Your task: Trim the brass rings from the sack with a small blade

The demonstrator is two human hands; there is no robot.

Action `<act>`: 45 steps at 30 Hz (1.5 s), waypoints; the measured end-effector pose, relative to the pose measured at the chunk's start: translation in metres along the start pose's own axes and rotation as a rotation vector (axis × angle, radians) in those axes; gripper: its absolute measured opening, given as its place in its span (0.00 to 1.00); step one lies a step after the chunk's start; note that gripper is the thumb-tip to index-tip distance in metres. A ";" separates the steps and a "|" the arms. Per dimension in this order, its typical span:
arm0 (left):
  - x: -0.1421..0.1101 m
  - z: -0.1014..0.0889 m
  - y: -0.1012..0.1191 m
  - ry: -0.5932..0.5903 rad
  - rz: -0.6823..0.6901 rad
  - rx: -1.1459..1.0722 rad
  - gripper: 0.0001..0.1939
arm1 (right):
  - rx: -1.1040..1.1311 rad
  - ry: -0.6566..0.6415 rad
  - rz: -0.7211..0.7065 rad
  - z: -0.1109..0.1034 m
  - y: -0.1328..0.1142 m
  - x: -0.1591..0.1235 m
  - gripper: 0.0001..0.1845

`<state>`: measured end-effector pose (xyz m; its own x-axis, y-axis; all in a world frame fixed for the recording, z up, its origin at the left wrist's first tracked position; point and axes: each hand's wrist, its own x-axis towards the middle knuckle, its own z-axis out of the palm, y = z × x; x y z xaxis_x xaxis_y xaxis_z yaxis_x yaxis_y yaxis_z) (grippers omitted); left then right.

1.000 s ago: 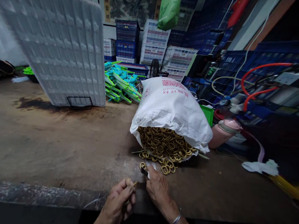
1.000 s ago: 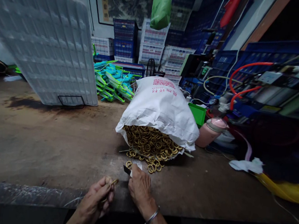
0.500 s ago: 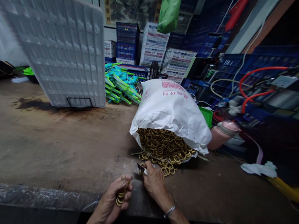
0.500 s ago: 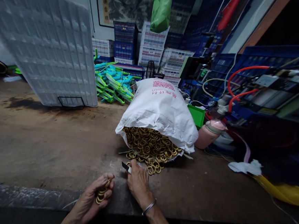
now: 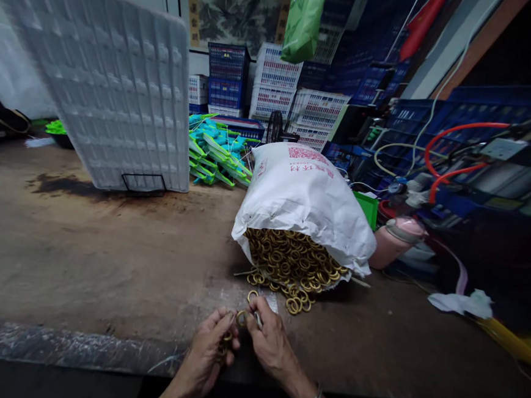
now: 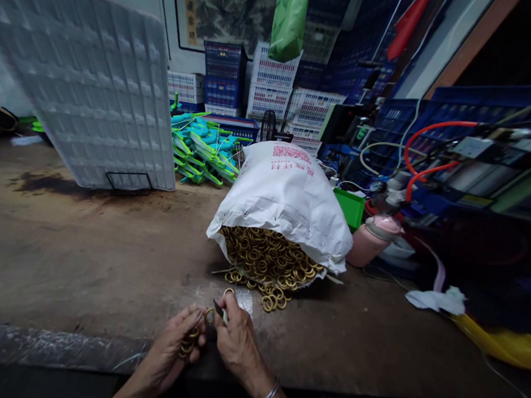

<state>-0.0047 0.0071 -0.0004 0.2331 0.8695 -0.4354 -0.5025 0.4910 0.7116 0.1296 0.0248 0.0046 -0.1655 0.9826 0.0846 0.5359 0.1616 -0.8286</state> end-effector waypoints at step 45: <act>-0.018 -0.001 -0.004 -0.096 0.043 0.224 0.17 | -0.697 -0.129 0.131 -0.001 0.025 0.004 0.16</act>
<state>-0.0076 -0.0105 0.0034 0.2989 0.8856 -0.3556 -0.3193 0.4440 0.8372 0.1436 0.0326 -0.0151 -0.1369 0.9862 -0.0927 0.9546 0.1063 -0.2783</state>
